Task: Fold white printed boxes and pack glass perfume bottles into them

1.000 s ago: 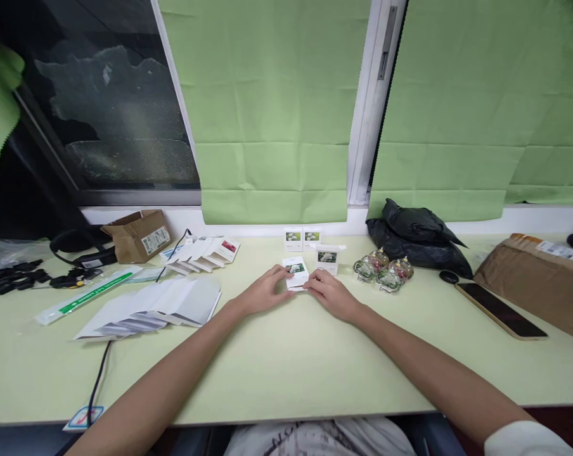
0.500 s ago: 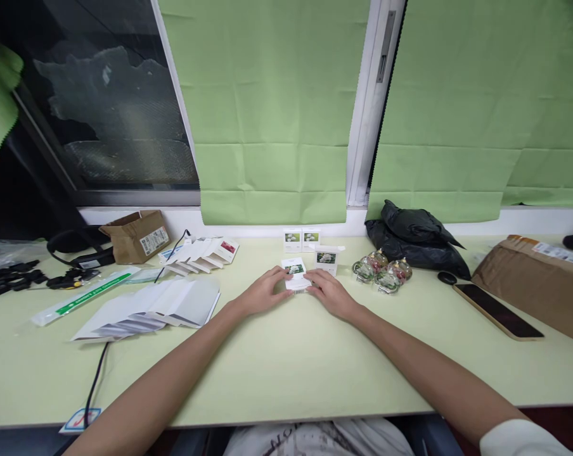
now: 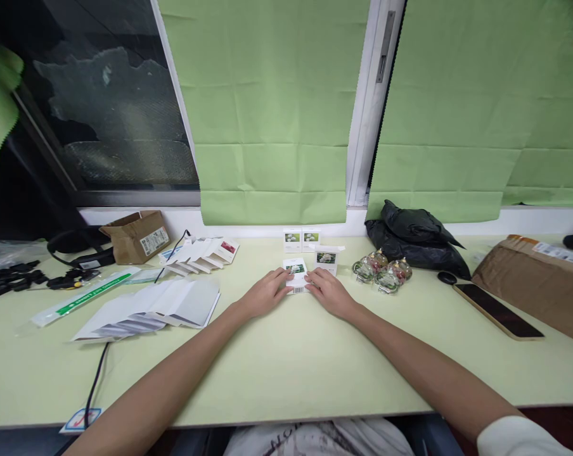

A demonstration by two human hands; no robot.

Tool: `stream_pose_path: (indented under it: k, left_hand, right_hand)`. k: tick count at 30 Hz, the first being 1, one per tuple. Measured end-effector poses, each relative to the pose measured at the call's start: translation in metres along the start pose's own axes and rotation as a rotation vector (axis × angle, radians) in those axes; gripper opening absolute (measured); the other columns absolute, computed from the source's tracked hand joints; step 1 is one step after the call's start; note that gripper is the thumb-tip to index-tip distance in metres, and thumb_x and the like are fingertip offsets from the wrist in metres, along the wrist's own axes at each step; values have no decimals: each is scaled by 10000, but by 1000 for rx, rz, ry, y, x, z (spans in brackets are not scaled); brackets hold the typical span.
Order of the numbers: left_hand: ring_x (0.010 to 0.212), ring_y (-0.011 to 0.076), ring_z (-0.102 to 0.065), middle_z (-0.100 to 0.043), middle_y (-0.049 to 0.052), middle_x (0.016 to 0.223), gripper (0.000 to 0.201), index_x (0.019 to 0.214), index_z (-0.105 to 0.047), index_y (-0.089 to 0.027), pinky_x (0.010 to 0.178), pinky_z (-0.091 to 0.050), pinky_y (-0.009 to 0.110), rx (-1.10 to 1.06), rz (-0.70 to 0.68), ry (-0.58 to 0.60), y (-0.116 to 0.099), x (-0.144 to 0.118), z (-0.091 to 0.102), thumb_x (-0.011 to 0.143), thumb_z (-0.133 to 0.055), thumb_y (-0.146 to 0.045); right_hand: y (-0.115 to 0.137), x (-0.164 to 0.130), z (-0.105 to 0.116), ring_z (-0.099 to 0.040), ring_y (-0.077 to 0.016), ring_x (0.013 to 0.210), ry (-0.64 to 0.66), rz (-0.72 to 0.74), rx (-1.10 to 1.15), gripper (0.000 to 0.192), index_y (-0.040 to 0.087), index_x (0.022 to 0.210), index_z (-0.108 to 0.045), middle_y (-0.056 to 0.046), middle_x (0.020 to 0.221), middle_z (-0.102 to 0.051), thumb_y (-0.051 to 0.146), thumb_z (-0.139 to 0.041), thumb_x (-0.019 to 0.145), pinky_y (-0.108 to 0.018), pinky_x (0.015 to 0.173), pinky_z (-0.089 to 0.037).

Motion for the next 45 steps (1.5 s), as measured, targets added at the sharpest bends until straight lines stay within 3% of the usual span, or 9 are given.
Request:
stream_pose_path:
  k: [6, 10, 13, 20, 24, 26, 31, 40, 45]
  left_hand:
    - [1355, 262, -529, -538, 95, 1455, 472, 1434, -513, -281, 1147, -433, 420, -101, 37, -17, 5, 0, -3, 1020, -518, -508]
    - [1469, 316, -406, -423, 156, 1589, 649, 1550, -331, -227, 1180, -368, 493, -126, 254, -136, 22, 0, -12, 1024, -451, -589]
    - [1496, 365, -359, -484, 177, 1559, 716, 1568, -296, -220, 1185, -325, 570, -150, 344, -96, 31, 0, -20, 1006, -461, -631]
    - [1335, 304, -575, -403, 163, 1607, 913, 1593, -191, -305, 1045, -530, 476, -488, 219, -103, 21, 4, -13, 889, -731, -521]
    - [1224, 305, -641, -253, 188, 1664, 1162, 1623, -62, -338, 953, -588, 452, -528, 207, -221, 10, 5, -6, 778, -852, -449]
    - [1223, 286, -636, -230, 175, 1669, 1083, 1616, -87, -343, 986, -571, 446, -483, 185, -290, 5, 5, -3, 823, -818, -439]
    - [1096, 214, -666, -475, 121, 1468, 674, 1476, -274, -299, 945, -564, 392, -362, 150, -314, -1, 4, -2, 951, -674, -436]
    - [896, 150, -646, -486, 102, 1364, 543, 1277, -317, -271, 822, -560, 341, -249, 106, -382, 1, 2, -2, 926, -706, -412]
    - [978, 189, -656, -549, 81, 1275, 563, 1317, -297, -282, 845, -565, 361, -281, 151, -343, 4, 3, -3, 937, -692, -413]
  right_hand:
    - [4, -2, 3, -574, -260, 1181, 7, -5, 20, 222, 258, 1250, -590, -85, 1215, -605, 281, -555, 1032, -433, 999, -514]
    - [5, -3, 5, -588, -248, 1167, 9, -59, 91, 331, 252, 1342, -528, -96, 1289, -582, 313, -573, 1020, -422, 991, -521]
    - [3, -3, 2, -587, -261, 1178, 14, -127, 126, 452, 243, 1427, -464, -115, 1334, -577, 352, -593, 1007, -443, 999, -517]
    - [7, -4, 4, -579, -254, 1221, 37, -132, 247, 573, 291, 1526, -361, -109, 1450, -535, 355, -579, 1000, -447, 996, -536]
    - [13, -3, 9, -599, -233, 1183, -3, -119, 303, 649, 324, 1570, -266, -104, 1479, -511, 343, -568, 995, -427, 945, -571]
    - [14, -2, 10, -614, -229, 1153, -41, -125, 318, 671, 341, 1575, -245, -95, 1443, -536, 343, -576, 991, -434, 947, -574]
    - [16, -1, 12, -635, -212, 1069, -112, -140, 333, 624, 349, 1544, -291, -82, 1352, -575, 346, -576, 988, -419, 928, -576]
    - [18, -2, 14, -644, -185, 935, -113, -147, 335, 392, 280, 1354, -424, -58, 1201, -606, 334, -553, 987, -382, 853, -562]
    - [20, -2, 16, -649, -177, 941, -132, -167, 338, 312, 277, 1273, -447, -60, 1249, -583, 351, -550, 988, -371, 856, -563]
Point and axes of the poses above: each hand's wrist, its own x-axis towards the middle knuckle, its own z-axis out of the back of the hand, y = z × x, the point moved 3 cm from there along x, towards the middle knuckle
